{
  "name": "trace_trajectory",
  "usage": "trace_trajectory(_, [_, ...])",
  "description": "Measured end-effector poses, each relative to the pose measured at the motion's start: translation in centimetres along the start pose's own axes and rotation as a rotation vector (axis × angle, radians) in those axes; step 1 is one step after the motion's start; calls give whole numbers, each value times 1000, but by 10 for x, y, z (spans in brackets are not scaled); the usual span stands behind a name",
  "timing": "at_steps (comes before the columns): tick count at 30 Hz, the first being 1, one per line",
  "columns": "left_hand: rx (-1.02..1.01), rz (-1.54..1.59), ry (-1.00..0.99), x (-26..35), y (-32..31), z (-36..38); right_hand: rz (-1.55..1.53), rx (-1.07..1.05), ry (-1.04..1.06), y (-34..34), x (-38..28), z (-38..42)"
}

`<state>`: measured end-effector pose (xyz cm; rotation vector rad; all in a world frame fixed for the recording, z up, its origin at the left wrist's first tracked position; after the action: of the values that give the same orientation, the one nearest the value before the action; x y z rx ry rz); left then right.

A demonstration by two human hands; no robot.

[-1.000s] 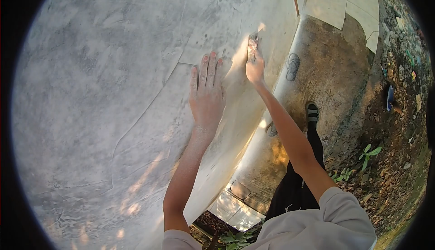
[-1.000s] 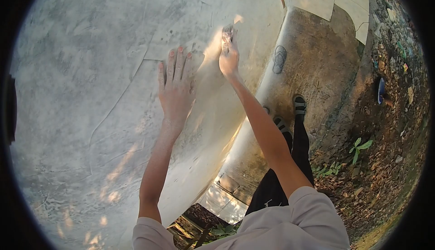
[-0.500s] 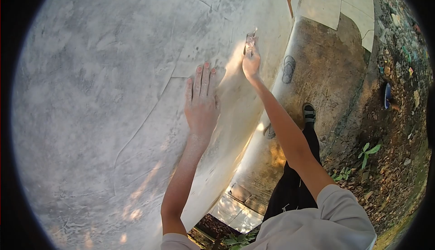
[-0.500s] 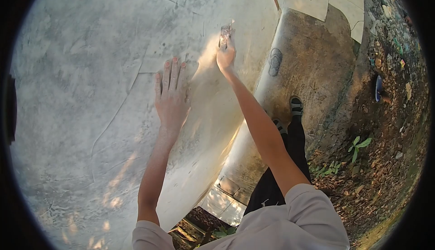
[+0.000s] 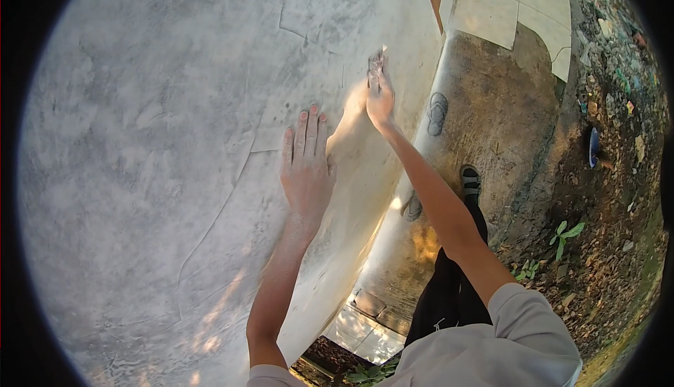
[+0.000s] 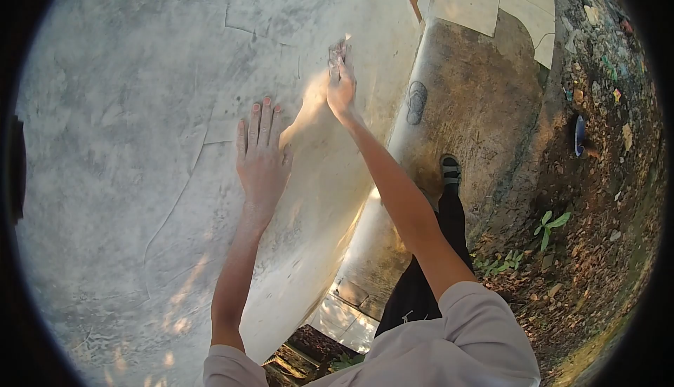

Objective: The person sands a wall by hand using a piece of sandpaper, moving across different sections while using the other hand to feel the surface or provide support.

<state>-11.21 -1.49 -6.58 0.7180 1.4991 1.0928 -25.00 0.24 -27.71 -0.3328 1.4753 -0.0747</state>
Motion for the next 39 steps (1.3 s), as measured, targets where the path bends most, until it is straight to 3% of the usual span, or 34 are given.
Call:
trace_trajectory(3, [23,4,6,3,1,-3,-67,152,76,3,-28,5])
trace_trajectory(6, [1,-10,17,2,-3,-9,-16,-88,205,-22,-29,71])
trace_trajectory(8, [-2,-48,-6,4,-4,-14,-37,-119,230,-22,-43,97])
trace_trajectory(10, [-9,-35,-1,6,-2,-20,-56,-143,254,-21,-42,87])
trace_trajectory(12, [-21,-26,4,6,0,-26,50,-112,406,-14,-39,44])
trace_trajectory(15, [-11,27,10,7,2,-30,93,-66,385,-6,-41,-18])
trace_trajectory(19, [-13,4,5,10,1,-36,-130,133,-67,9,-25,-58])
trace_trajectory(20, [-17,10,5,10,1,-39,-131,137,-67,7,-29,-50])
trace_trajectory(23, [-20,47,17,14,0,-50,-31,-12,229,-15,-51,17])
trace_trajectory(27, [-31,41,8,18,-5,-61,159,-22,232,-19,-38,32])
trace_trajectory(30, [-34,45,7,18,-5,-64,-14,110,174,-9,-27,-45])
trace_trajectory(32, [-42,13,-2,20,-6,-64,-169,226,-54,7,-18,-80])
trace_trajectory(35, [-47,32,4,21,-7,-67,-63,171,-20,6,-24,-76])
trace_trajectory(39, [-46,34,-5,24,-7,-73,-19,-4,194,-15,-47,14])
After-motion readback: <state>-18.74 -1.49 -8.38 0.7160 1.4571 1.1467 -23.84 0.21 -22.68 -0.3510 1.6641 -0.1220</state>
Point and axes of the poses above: each hand's wrist, its own z-axis away from the middle knuckle, its own y-axis out of the back of the hand, x = y × z, the point moved 8 cm from there along -z, towards the middle knuckle, and after that the axes turned 4 degrees about y, right-handed, at the moved point
